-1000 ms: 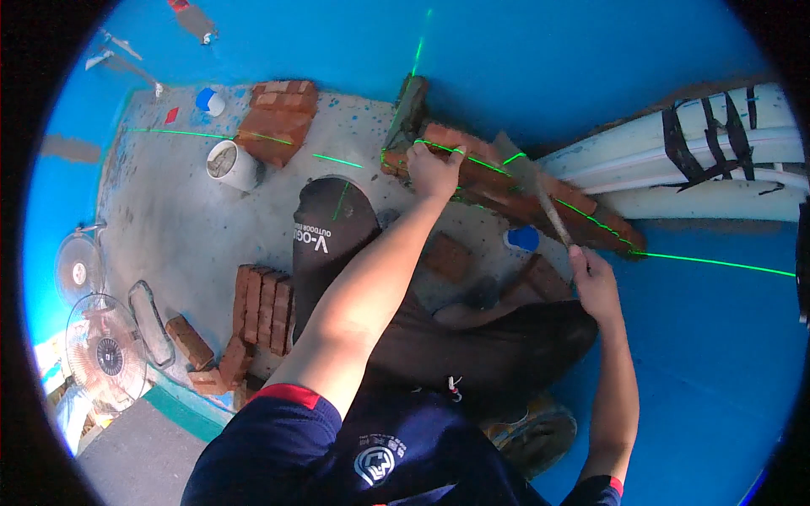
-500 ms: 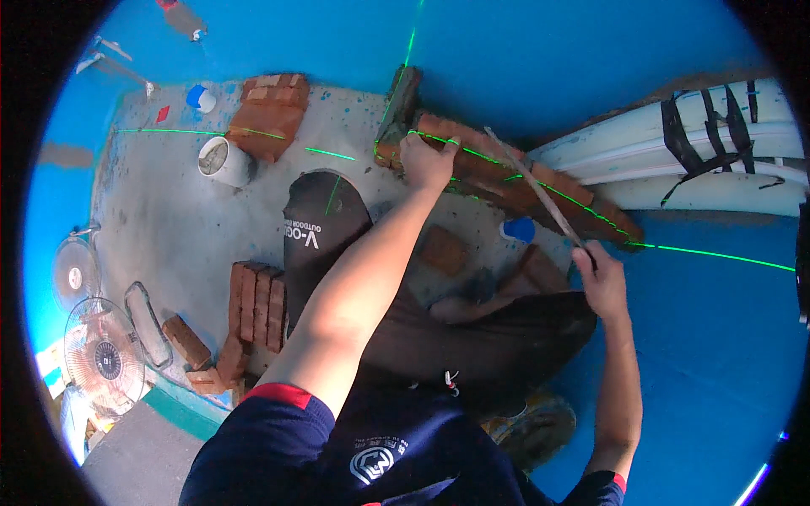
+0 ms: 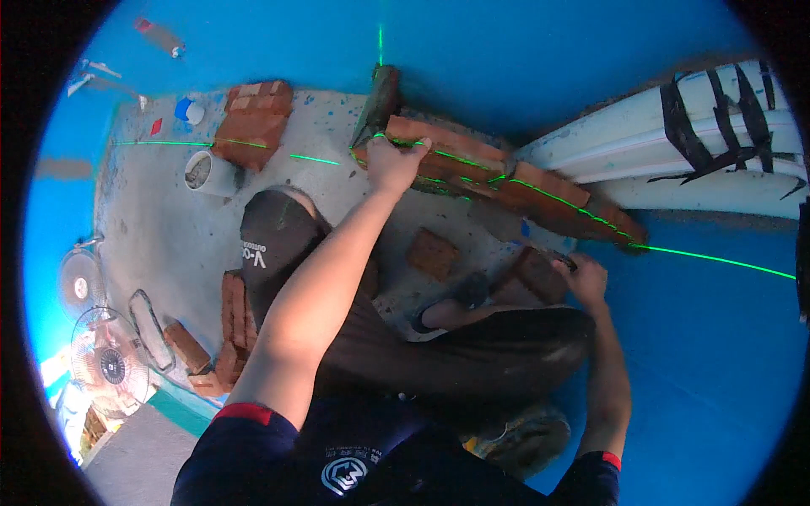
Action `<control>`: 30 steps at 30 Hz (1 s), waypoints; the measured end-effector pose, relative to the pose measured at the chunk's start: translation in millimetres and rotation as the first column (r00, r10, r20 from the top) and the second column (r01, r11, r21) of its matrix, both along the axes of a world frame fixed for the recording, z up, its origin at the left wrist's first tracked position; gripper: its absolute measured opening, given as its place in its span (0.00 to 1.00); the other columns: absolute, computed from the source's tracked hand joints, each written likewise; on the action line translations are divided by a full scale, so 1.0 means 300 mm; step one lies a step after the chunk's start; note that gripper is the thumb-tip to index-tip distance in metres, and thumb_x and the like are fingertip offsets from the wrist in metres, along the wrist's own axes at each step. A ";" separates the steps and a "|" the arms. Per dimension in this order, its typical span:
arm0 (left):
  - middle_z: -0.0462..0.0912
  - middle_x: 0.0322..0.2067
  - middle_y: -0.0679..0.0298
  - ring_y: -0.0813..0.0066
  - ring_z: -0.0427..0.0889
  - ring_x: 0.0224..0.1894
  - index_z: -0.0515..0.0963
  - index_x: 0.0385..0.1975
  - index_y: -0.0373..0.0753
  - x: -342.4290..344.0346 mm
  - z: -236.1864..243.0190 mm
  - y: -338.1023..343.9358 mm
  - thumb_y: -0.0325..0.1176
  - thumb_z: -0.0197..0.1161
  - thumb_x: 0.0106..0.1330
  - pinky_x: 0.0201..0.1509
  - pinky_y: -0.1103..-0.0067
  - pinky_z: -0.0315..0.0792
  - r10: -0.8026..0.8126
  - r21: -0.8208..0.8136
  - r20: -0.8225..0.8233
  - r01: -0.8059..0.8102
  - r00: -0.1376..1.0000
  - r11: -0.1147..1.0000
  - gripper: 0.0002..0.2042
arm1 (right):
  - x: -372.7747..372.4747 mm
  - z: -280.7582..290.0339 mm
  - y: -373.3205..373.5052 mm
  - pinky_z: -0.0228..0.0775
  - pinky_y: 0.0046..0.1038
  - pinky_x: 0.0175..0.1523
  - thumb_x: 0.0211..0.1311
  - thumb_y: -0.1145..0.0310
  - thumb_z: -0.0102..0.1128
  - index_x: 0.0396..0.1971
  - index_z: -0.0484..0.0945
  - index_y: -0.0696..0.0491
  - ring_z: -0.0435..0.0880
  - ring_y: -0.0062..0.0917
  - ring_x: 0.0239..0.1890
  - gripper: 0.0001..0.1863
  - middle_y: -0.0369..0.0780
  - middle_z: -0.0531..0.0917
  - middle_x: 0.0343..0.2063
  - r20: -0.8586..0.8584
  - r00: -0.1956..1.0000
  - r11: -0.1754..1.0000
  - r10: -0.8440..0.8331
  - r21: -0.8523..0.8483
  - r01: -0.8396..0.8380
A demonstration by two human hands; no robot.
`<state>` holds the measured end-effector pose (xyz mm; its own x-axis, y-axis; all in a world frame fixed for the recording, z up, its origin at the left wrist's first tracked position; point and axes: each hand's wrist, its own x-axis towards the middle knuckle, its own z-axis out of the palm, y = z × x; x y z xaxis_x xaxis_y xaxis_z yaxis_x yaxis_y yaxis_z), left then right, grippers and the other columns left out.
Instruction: The person applies mortar to bricks and places them to build a small wall section using a trowel and a laser level for alignment.
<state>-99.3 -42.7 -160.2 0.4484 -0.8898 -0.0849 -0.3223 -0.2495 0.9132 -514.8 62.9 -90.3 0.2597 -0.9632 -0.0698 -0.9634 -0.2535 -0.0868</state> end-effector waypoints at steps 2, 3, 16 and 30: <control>0.75 0.43 0.47 0.50 0.77 0.44 0.72 0.41 0.26 0.039 -0.030 -0.006 0.49 0.73 0.49 0.47 0.65 0.71 -0.026 -0.081 -0.042 0.023 0.999 0.996 0.31 | -0.008 -0.052 -0.024 0.69 0.37 0.27 0.52 0.39 0.60 0.28 0.82 0.48 0.81 0.38 0.25 0.25 0.42 0.81 0.22 -0.014 1.000 1.000 -0.026 -0.006 0.026; 0.75 0.43 0.47 0.50 0.77 0.44 0.72 0.41 0.26 0.023 -0.010 -0.005 0.49 0.73 0.49 0.47 0.65 0.71 -0.041 -0.072 -0.040 0.038 0.998 0.997 0.31 | -0.029 -0.078 -0.023 0.70 0.38 0.27 0.52 0.39 0.59 0.29 0.83 0.48 0.82 0.38 0.26 0.25 0.42 0.82 0.23 -0.050 0.997 0.998 -0.062 -0.007 0.062; 0.80 0.37 0.55 0.68 0.80 0.38 0.75 0.37 0.26 -0.001 0.059 0.006 0.36 0.73 0.52 0.41 0.73 0.73 -0.010 -0.094 -0.113 -0.001 0.994 0.996 0.21 | -0.013 -0.020 -0.066 0.73 0.36 0.32 0.48 0.42 0.66 0.34 0.82 0.52 0.83 0.37 0.32 0.26 0.41 0.83 0.31 0.111 0.987 0.992 -0.118 -0.025 0.121; 0.75 0.42 0.44 0.49 0.71 0.50 0.75 0.37 0.26 0.000 -0.028 -0.014 0.48 0.72 0.50 0.54 0.64 0.67 -0.035 -0.028 -0.096 0.033 0.995 0.999 0.28 | -0.057 0.106 -0.005 0.68 0.30 0.30 0.49 0.53 0.71 0.28 0.79 0.56 0.78 0.34 0.26 0.20 0.42 0.78 0.24 0.288 0.954 0.991 -0.088 -0.074 0.113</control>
